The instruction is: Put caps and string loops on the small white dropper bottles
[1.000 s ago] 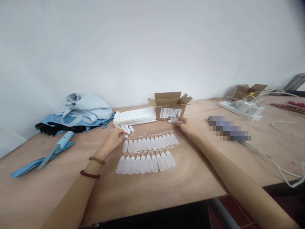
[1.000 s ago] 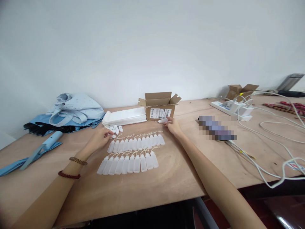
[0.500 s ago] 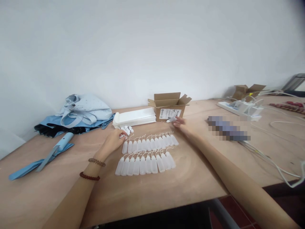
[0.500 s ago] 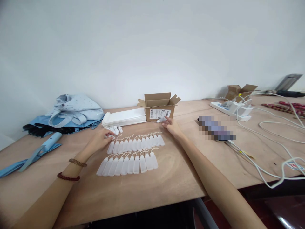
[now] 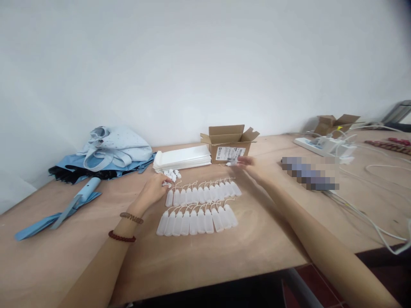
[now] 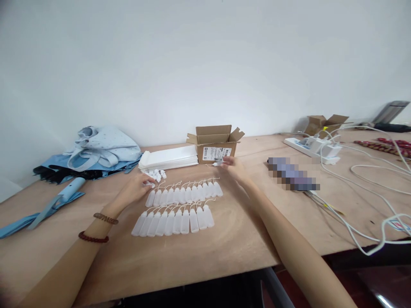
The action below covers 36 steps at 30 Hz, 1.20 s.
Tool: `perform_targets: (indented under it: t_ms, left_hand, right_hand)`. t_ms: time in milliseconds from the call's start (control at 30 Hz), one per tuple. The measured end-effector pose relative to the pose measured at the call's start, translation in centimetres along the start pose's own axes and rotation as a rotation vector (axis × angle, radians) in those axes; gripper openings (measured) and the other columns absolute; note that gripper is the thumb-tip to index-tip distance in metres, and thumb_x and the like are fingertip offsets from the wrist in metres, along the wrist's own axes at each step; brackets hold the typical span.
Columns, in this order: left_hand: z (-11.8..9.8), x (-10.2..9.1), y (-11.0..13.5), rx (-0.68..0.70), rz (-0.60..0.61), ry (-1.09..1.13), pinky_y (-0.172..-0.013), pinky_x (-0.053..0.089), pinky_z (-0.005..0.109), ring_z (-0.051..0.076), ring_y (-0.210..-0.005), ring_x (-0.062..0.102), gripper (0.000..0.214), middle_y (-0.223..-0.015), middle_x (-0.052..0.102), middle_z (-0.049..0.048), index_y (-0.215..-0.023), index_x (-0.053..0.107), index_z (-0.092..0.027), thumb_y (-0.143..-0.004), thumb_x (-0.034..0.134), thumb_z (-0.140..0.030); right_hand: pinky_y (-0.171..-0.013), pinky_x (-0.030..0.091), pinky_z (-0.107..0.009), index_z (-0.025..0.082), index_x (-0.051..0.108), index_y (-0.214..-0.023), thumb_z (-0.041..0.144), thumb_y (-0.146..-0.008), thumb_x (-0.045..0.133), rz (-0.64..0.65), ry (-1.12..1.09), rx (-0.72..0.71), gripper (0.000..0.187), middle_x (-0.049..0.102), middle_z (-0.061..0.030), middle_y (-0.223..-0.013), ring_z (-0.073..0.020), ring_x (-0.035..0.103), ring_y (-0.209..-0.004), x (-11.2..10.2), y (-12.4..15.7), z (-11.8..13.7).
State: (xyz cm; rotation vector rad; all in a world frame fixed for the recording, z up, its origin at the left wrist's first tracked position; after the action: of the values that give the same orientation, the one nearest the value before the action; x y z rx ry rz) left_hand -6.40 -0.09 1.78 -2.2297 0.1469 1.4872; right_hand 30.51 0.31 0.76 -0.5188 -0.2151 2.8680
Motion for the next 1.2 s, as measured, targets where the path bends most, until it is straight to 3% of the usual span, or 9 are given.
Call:
perform_targets:
  t_ms: [200,333,467,800,1067,1200]
  left_hand:
    - [-0.1,-0.1,0.1,0.056,0.012,-0.041,-0.086,0.045,0.040,0.027,-0.091,0.059,0.025,-0.089,0.069,0.0088,-0.082,0.072,-0.020,-0.071,0.050,-0.017]
    - [-0.3,0.0,0.2,0.110,0.065,-0.037,-0.088,0.044,0.040,0.028,-0.095,0.057,0.028,-0.094,0.068,0.0097,-0.085,0.072,-0.020,-0.071,0.048,-0.016]
    - [-0.7,0.1,0.3,0.121,0.093,-0.055,-0.088,0.044,0.040,0.028,-0.095,0.056,0.031,-0.094,0.068,0.0088,-0.085,0.072,-0.021,-0.070,0.046,-0.011]
    - [-0.7,-0.1,0.2,0.155,0.036,0.014,-0.087,0.043,0.041,0.027,-0.094,0.056,0.021,-0.095,0.068,0.0079,-0.086,0.068,-0.021,-0.073,0.051,-0.019]
    - [-1.8,-1.7,0.3,0.042,-0.080,0.075,-0.083,0.045,0.037,0.026,-0.093,0.057,0.022,-0.095,0.068,0.0071,-0.091,0.065,-0.020,-0.073,0.054,-0.026]
    - [-2.8,-2.9,0.5,-0.042,-0.158,0.101,-0.077,0.046,0.033,0.023,-0.085,0.059,0.024,-0.094,0.068,0.0070,-0.092,0.065,-0.017,-0.074,0.055,-0.031]
  right_hand:
    - [-0.064,0.047,-0.028,0.015,0.063,-0.074,0.031,-0.069,0.064,0.160,0.115,-0.011,0.017,0.066,-0.0032,-0.068,-0.0179,0.061,-0.067,0.5,1.4,2.2]
    - [-0.058,0.043,-0.025,0.015,0.059,-0.069,0.030,-0.072,0.059,0.318,0.195,-0.043,0.015,0.065,-0.0030,-0.066,-0.0147,0.058,-0.062,1.4,1.9,2.6]
    - [-0.055,0.042,-0.024,0.015,0.058,-0.065,0.029,-0.070,0.060,0.359,0.223,-0.046,0.015,0.062,-0.0016,-0.060,-0.0135,0.055,-0.058,1.6,1.8,2.4]
    - [-0.040,0.031,-0.022,0.016,0.056,-0.048,0.021,-0.065,0.059,0.565,0.417,0.022,0.018,0.053,0.0005,-0.044,-0.0098,0.045,-0.041,1.7,3.5,3.4]
    - [-0.038,0.032,-0.022,0.017,0.053,-0.049,0.033,-0.071,0.060,0.703,0.513,0.124,0.028,0.056,-0.0004,-0.045,-0.0094,0.047,-0.036,2.0,3.9,2.3]
    - [-0.035,0.029,-0.022,0.015,0.056,-0.052,0.035,-0.070,0.059,0.711,0.528,0.182,0.027,0.058,-0.0021,-0.046,-0.0110,0.050,-0.034,2.1,3.7,1.5]
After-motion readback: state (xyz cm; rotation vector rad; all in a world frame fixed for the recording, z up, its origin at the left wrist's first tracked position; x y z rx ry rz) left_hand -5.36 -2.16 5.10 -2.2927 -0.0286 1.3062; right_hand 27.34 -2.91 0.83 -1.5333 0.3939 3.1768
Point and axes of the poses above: each hand's wrist, its own y-axis away from the middle knuckle, its own x-axis out of the palm, z = x × y, the point moved 5 cm from there along -y, towards the middle knuckle
